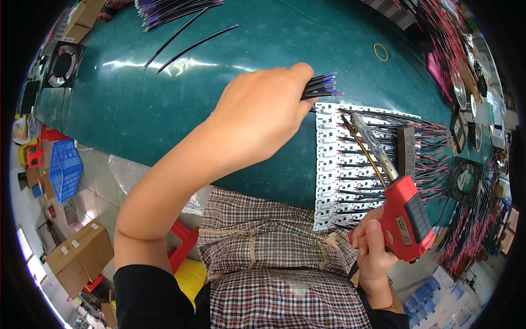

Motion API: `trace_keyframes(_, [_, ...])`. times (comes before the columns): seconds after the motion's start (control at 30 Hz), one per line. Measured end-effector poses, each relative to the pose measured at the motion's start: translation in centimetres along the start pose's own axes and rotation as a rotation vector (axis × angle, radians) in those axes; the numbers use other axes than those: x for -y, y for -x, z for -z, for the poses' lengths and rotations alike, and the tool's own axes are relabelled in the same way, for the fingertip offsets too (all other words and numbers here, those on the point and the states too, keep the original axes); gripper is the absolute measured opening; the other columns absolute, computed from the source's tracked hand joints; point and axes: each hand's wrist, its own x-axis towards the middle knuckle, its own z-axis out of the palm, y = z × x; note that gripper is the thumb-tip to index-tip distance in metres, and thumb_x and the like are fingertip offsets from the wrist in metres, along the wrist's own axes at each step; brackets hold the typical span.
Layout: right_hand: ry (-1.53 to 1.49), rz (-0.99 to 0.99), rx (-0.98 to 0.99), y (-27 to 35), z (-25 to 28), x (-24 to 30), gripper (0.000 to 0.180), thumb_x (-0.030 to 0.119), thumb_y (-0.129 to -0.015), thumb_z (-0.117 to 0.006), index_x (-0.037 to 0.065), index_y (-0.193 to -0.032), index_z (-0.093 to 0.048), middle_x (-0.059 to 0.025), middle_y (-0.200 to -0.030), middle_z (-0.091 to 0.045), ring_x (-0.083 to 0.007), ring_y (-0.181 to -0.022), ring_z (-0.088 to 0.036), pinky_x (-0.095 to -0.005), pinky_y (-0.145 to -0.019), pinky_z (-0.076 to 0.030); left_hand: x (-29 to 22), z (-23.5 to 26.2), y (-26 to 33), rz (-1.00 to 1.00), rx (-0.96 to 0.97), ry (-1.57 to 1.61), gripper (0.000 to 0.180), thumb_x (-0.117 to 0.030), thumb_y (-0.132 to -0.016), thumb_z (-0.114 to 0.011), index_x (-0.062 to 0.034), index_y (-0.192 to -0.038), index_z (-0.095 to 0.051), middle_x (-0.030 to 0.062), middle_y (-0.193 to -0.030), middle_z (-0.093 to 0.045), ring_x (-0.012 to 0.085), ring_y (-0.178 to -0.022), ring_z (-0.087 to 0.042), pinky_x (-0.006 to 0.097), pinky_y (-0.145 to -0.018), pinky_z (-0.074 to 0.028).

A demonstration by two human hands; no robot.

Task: The person solders wires onto circuit board panels using a soldering iron, setting aside a completed panel before soldering wires onto another panel.

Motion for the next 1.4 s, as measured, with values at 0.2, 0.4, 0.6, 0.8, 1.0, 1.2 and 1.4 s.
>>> trace_keyframes(0.2, [-0.025,0.009,0.072,0.1,1.1,-0.3,0.018,0.014,-0.098,-0.061,-0.001,-0.091,-0.054,-0.0066,-0.068,-0.055,-0.0059,-0.044,-0.036,-0.0232,-0.043,-0.037,0.2,0.3,0.6,-0.114,-0.363,-0.067,0.018,-0.019,-0.096,-0.067,-0.0043,-0.104,-0.061,0.0158,-0.079,-0.062,0.037,-0.075,-0.063,0.041,-0.07,-0.049])
trace_keyframes(0.4, [0.033,-0.033,0.14,0.9,1.8,0.1,0.019,0.013,-0.098,-0.061,-0.003,-0.105,-0.055,-0.0075,-0.072,-0.057,-0.0064,-0.048,-0.041,-0.0227,-0.047,-0.038,-0.4,-0.3,1.7,-0.056,-0.267,0.019,0.017,-0.017,-0.087,-0.075,-0.0049,-0.095,-0.066,0.0135,-0.075,-0.066,0.0321,-0.068,-0.067,0.038,-0.063,-0.05])
trace_keyframes(0.6, [0.193,0.009,0.138,1.6,1.9,-1.3,0.028,0.008,-0.096,-0.064,-0.003,-0.12,-0.056,-0.0078,-0.075,-0.06,-0.0082,-0.053,-0.05,-0.0219,-0.049,-0.038,0.0,-2.6,2.1,-0.07,-0.214,0.003,0.014,-0.014,-0.08,-0.077,-0.0035,-0.081,-0.067,0.0133,-0.071,-0.066,0.032,-0.063,-0.066,0.041,-0.059,-0.05])
trace_keyframes(0.8, [0.193,-0.017,0.178,1.2,1.6,-1.5,0.013,0.01,-0.097,-0.065,0.0,-0.104,-0.059,-0.0053,-0.074,-0.059,-0.0054,-0.051,-0.046,-0.0219,-0.049,-0.039,0.2,-3.5,2.0,-0.103,-0.263,-0.016,0.016,-0.013,-0.076,-0.077,-0.0035,-0.077,-0.065,0.0125,-0.069,-0.064,0.0325,-0.064,-0.064,0.041,-0.058,-0.049])
trace_keyframes(1.0, [0.172,-0.003,0.149,1.0,1.0,-1.7,0.01,0.008,-0.098,-0.064,0.0,-0.101,-0.059,-0.0041,-0.071,-0.059,-0.0053,-0.049,-0.045,-0.0225,-0.048,-0.04,0.1,-3.6,2.0,-0.122,-0.275,-0.048,0.016,-0.012,-0.075,-0.077,-0.003,-0.075,-0.063,0.0126,-0.07,-0.063,0.0334,-0.066,-0.064,0.043,-0.059,-0.049])
trace_keyframes(1.2, [0.17,-0.042,0.151,0.7,1.1,-1.5,0.011,0.009,-0.098,-0.065,0.0,-0.102,-0.059,-0.004,-0.069,-0.059,-0.0051,-0.047,-0.046,-0.0224,-0.047,-0.041,-0.2,-3.5,2.1,-0.151,-0.264,-0.082,0.017,-0.012,-0.074,-0.078,-0.0038,-0.076,-0.064,0.012,-0.072,-0.065,0.034,-0.068,-0.066,0.043,-0.061,-0.052])
trace_keyframes(1.4, [0.224,-0.014,0.192,0.8,1.3,-1.7,0.011,0.008,-0.099,-0.064,-0.001,-0.102,-0.059,-0.0039,-0.07,-0.058,-0.0048,-0.047,-0.045,-0.0221,-0.047,-0.04,-0.5,-3.5,2.1,-0.17,-0.262,-0.099,0.019,-0.012,-0.072,-0.081,-0.0038,-0.078,-0.065,0.0118,-0.075,-0.067,0.0338,-0.07,-0.067,0.043,-0.064,-0.053])
